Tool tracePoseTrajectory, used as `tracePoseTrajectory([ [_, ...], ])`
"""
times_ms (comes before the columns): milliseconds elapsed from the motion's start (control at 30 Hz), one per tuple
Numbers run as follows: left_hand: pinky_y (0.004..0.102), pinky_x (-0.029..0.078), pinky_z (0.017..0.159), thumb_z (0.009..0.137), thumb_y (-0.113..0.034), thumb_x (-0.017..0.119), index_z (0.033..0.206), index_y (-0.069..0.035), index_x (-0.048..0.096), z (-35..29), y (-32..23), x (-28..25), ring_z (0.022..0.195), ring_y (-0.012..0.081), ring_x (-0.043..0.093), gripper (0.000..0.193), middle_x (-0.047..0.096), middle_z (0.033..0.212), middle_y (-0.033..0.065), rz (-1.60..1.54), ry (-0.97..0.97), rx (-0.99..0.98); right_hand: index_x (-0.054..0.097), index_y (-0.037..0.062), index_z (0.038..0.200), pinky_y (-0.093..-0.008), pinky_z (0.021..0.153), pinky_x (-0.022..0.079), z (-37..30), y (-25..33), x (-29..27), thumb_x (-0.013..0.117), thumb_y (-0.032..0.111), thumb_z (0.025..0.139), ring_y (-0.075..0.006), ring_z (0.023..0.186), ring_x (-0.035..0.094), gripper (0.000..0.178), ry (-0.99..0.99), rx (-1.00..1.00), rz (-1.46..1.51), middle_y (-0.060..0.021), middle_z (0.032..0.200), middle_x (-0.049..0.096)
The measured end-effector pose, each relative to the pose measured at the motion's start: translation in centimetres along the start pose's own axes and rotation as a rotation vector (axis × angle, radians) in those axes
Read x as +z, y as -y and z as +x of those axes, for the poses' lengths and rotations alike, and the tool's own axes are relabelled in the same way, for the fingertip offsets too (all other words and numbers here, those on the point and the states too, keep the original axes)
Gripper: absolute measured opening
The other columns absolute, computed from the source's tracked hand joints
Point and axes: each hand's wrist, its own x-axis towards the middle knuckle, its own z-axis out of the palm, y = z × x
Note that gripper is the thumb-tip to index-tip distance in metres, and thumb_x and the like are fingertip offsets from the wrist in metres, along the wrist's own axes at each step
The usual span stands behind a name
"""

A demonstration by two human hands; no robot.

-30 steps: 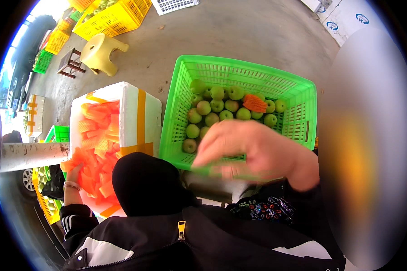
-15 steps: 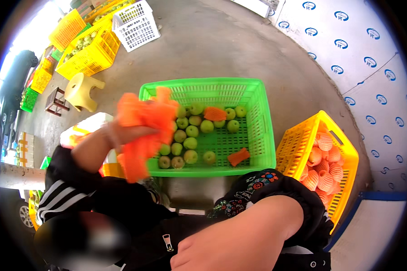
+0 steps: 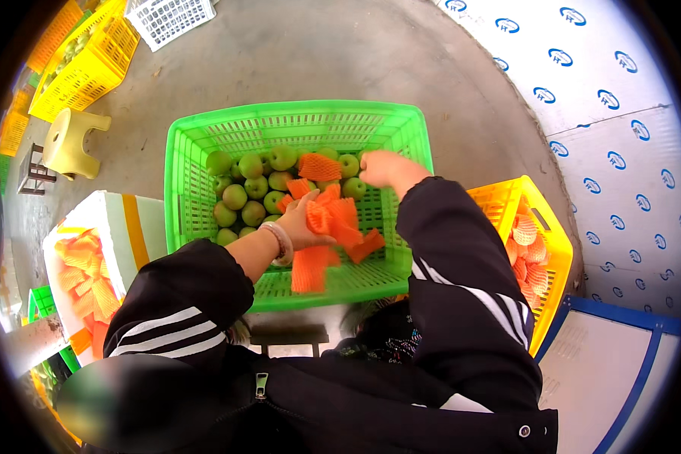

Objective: The person picks green apples from a green basket and individually wraps each one in an orange foam net. They then place the wrapped apples into a yellow basket. The process is repeated continuously throughout the clip.

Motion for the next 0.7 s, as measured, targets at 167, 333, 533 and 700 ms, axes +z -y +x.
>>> tracePoseTrajectory([
  [167, 0.0368, 0.047, 0.098, 0.074, -0.038, 0.077, 0.129, -0.003, 0.054, 3.7, 3.7, -4.3, 0.114, 0.0310, 0.059, 0.069, 0.062, 0.121, 0.0207, 0.196, 0.224, -0.127, 0.056, 0.0059, 0.129, -0.0424, 0.095, 0.047, 5.9, -0.6, 7.3, 0.070, 0.033, 0.079, -0.0340, 0.114, 0.058, 0.058, 0.306, -0.049, -0.067, -0.0185, 0.123, 0.062],
  [333, 0.0364, 0.051, 0.089, 0.080, -0.033, 0.072, 0.116, -0.002, 0.063, 5.5, 8.6, -4.9, 0.101, 0.0285, 0.065, 0.048, 0.066, 0.111, 0.0170, 0.006, 0.110, -0.177, 0.049, 0.0099, 0.138, -0.0447, 0.096, 0.046, 4.4, 1.7, 13.1, 0.080, 0.038, 0.069, -0.0348, 0.117, 0.056, 0.081, 0.250, -0.024, 0.078, -0.0192, 0.126, 0.060],
  [533, 0.0355, 0.051, 0.086, 0.083, -0.030, 0.068, 0.108, -0.002, 0.064, 5.5, 8.9, -7.1, 0.096, 0.0275, 0.066, 0.038, 0.068, 0.104, 0.0164, 0.090, 0.032, -0.201, 0.055, 0.0114, 0.134, -0.0448, 0.094, 0.047, 3.5, 1.7, 14.4, 0.063, 0.037, 0.086, -0.0362, 0.113, 0.058, 0.055, 0.137, 0.000, 0.130, -0.0185, 0.124, 0.061],
  [700, 0.0286, 0.053, 0.066, 0.088, -0.027, 0.064, 0.103, -0.002, 0.064, 2.6, 1.2, -11.5, 0.077, 0.0123, 0.065, 0.030, 0.068, 0.097, 0.0069, -0.137, -0.096, -0.067, 0.061, 0.0095, 0.125, -0.0461, 0.092, 0.046, -0.5, 3.5, 4.7, 0.050, 0.036, 0.093, -0.0364, 0.108, 0.060, 0.043, 0.200, 0.032, -0.210, -0.0193, 0.114, 0.065],
])
